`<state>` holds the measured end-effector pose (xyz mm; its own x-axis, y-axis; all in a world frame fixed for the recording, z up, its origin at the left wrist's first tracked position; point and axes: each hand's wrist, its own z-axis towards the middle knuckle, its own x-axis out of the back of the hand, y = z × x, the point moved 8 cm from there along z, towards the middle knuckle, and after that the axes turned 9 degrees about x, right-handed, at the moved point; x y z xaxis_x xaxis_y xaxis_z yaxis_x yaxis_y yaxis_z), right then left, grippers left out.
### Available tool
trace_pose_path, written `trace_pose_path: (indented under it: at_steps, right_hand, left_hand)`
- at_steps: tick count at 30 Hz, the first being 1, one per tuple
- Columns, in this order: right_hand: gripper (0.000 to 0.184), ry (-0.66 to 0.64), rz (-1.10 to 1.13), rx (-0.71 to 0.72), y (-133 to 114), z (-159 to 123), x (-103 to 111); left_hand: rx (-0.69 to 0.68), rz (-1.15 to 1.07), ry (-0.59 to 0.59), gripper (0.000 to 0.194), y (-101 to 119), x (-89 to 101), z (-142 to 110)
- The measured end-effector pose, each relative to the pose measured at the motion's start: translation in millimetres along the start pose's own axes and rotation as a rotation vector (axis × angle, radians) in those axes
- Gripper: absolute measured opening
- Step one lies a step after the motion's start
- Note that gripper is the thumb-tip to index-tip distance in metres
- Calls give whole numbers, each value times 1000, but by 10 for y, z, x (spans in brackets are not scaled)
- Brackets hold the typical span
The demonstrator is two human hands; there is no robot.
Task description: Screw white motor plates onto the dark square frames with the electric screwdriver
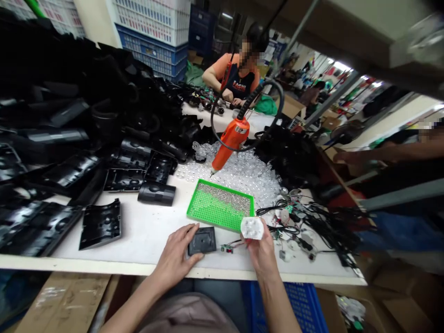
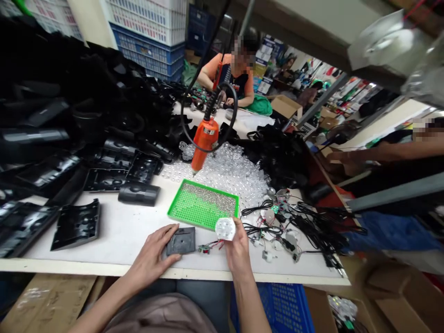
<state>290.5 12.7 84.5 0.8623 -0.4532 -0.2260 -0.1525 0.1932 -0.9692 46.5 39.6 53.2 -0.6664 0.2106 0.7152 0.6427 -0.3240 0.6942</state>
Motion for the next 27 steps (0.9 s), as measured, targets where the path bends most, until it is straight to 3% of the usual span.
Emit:
trace_pose_path:
  at_steps: [2,4,8,11,14,17,20,22,27]
  right_hand:
    - [42,42,93,-42,96,-45,91]
    - [41,14,66,-44,137,-133,73]
    - [36,-226,-216,77,-61,-343,-23]
    - [33,-341,-583,262,-341,-393,197]
    - [32,-246,-1044,472,-528,-267,607]
    - [39,-274,-1415,596,-409,-54,741]
    - [42,-301,-1519,654,-298,169,704]
    - [39,-205,-1500,676,-426,297,745]
    - [30,354,-1035,794,-1311,432,1283]
  left_hand:
    - [-40,-40,56,65,229,26,13]
    - [-62,-154,27,71,525,-26,58]
    - [89,-566,-246,74,909,-349,183]
    - [288,-858,-332,62,878,-513,198]
    - [467,-1170,-341,67,765,-549,123]
    - [580,-1424,-367,67,778,-501,-4]
    - [576,-1561,-440,61,926,-417,-85]
    - [542,-1592,-452,57,1024,-362,-76]
    - [452,-1569,-492,72,1356,-357,138]
